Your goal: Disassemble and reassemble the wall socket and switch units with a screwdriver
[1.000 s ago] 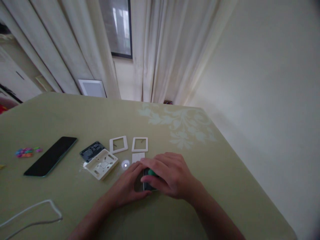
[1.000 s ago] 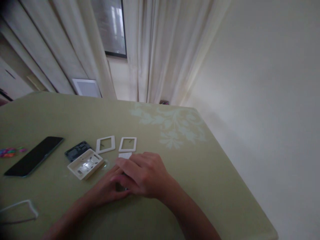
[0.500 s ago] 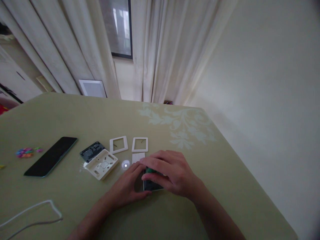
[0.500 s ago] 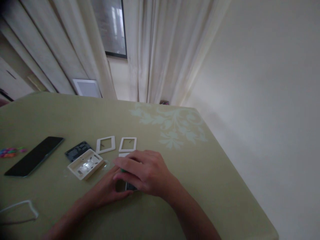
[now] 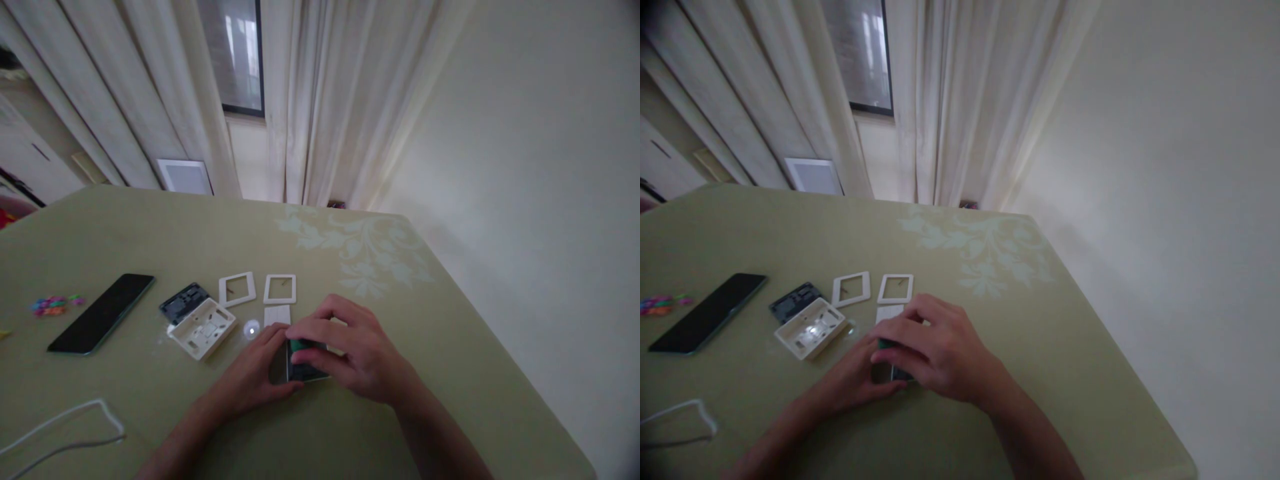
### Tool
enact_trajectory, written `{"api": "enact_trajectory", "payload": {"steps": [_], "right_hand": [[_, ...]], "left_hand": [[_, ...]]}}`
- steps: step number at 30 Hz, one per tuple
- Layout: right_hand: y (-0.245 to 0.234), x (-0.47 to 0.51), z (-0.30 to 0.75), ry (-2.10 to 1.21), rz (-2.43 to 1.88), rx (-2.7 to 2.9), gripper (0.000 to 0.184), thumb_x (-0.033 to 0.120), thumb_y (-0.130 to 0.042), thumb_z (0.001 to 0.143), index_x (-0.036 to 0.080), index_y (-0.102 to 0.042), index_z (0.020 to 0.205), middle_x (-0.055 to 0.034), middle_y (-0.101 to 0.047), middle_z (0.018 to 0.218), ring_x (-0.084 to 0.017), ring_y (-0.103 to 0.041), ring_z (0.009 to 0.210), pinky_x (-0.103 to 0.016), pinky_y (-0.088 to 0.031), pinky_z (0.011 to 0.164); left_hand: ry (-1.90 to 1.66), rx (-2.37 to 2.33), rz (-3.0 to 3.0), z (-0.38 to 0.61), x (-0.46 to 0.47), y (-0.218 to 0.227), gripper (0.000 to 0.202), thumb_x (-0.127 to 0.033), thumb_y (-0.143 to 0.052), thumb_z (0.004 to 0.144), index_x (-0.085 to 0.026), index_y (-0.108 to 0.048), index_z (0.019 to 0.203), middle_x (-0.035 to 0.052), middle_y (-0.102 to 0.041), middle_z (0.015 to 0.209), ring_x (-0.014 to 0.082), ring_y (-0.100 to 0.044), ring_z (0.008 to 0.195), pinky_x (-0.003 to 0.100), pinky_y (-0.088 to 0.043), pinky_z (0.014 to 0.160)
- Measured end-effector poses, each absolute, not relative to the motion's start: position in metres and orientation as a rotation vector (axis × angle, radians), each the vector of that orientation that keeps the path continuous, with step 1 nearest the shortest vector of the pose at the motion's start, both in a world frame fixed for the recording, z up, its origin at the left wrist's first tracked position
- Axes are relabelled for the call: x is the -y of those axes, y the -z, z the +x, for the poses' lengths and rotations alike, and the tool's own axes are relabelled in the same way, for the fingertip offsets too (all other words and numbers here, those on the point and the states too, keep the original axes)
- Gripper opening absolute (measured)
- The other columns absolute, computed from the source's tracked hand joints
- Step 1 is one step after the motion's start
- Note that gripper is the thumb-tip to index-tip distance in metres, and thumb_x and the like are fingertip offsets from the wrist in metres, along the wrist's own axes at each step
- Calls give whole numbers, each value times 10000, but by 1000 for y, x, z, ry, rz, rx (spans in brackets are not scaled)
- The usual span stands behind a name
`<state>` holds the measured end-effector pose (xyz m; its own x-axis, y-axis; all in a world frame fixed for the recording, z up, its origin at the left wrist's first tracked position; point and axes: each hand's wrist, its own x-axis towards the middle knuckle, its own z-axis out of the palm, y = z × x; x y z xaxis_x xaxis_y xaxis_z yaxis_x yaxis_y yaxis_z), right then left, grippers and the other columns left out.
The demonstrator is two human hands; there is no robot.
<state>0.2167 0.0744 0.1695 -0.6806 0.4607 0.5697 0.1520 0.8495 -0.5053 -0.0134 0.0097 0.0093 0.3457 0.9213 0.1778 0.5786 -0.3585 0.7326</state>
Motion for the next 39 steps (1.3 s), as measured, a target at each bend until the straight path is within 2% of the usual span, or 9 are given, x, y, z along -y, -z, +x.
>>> {"api": "enact_trajectory", "payload": {"steps": [2,4,8,11,19,22,27,32,39], "right_hand": [[-166,-75,215,-470,-479,2250,275,406,-797,1003,177,-818,1155,-43,-735,907,-155,-684,812,-269,-573,750],[-165,-74,214,-418,-505,2238,258,396,-782,1018,185,-806,1164,-60,-767,969,-165,-720,865,-278,-597,792],[-170,-69,218,-450,-477,2361,330,260,-656,1099,193,-703,1419,-110,-766,1387,-206,-737,1232,-338,-599,1068],[-177,-67,223,-596,-468,2434,499,131,-560,1094,199,-562,1589,-106,-684,1541,-206,-662,1390,-360,-552,1178],[-184,-70,225,-764,-362,2381,262,167,-628,1096,196,-762,1319,-69,-772,1243,-132,-710,1156,-227,-565,1036],[-179,-69,225,-694,-421,2375,254,190,-685,1071,194,-755,1315,-67,-759,1154,-147,-710,1057,-241,-577,952],[-169,-74,222,-622,-581,2263,247,364,-794,1012,206,-748,1196,-47,-720,991,-183,-699,919,-305,-596,848],[-171,-75,220,-742,-480,2269,247,298,-720,1066,230,-700,1303,-94,-763,1320,-209,-725,1237,-361,-594,1064],[-185,-76,231,-946,-507,2474,491,190,-553,1125,258,-518,1610,-82,-664,1561,-196,-617,1436,-395,-494,1227]], "left_hand": [[-798,-1294,2053,-13,-11,-11,699,-378,-837,882,-397,-500,1495,52,-673,1452,369,-667,1351,502,-592,1140],[-808,-1291,2058,-13,-11,-12,709,-386,-851,872,-398,-500,1489,56,-651,1491,380,-642,1391,510,-582,1161],[-810,-1316,2075,-13,-11,-11,674,-398,-848,860,-373,-541,1460,75,-645,1525,414,-618,1430,541,-566,1186],[-798,-1324,2083,-12,-10,-10,689,-414,-840,865,-360,-538,1481,82,-674,1497,408,-636,1412,536,-557,1199],[-812,-1300,2065,-11,-10,-12,721,-402,-853,856,-377,-537,1503,73,-651,1518,402,-649,1388,534,-576,1168],[-807,-1299,2058,-12,-10,-13,734,-364,-845,864,-377,-508,1516,74,-649,1509,388,-647,1381,533,-581,1155],[-803,-1286,2074,-12,-11,-16,707,-358,-850,867,-360,-527,1496,81,-631,1527,380,-625,1409,546,-574,1166],[-806,-1300,2071,-12,-11,-18,668,-355,-848,865,-364,-560,1467,78,-662,1470,382,-660,1355,533,-588,1145],[-779,-1306,2044,-11,-11,-18,717,-391,-858,870,-357,-522,1502,90,-639,1509,399,-630,1401,538,-567,1171]]}}
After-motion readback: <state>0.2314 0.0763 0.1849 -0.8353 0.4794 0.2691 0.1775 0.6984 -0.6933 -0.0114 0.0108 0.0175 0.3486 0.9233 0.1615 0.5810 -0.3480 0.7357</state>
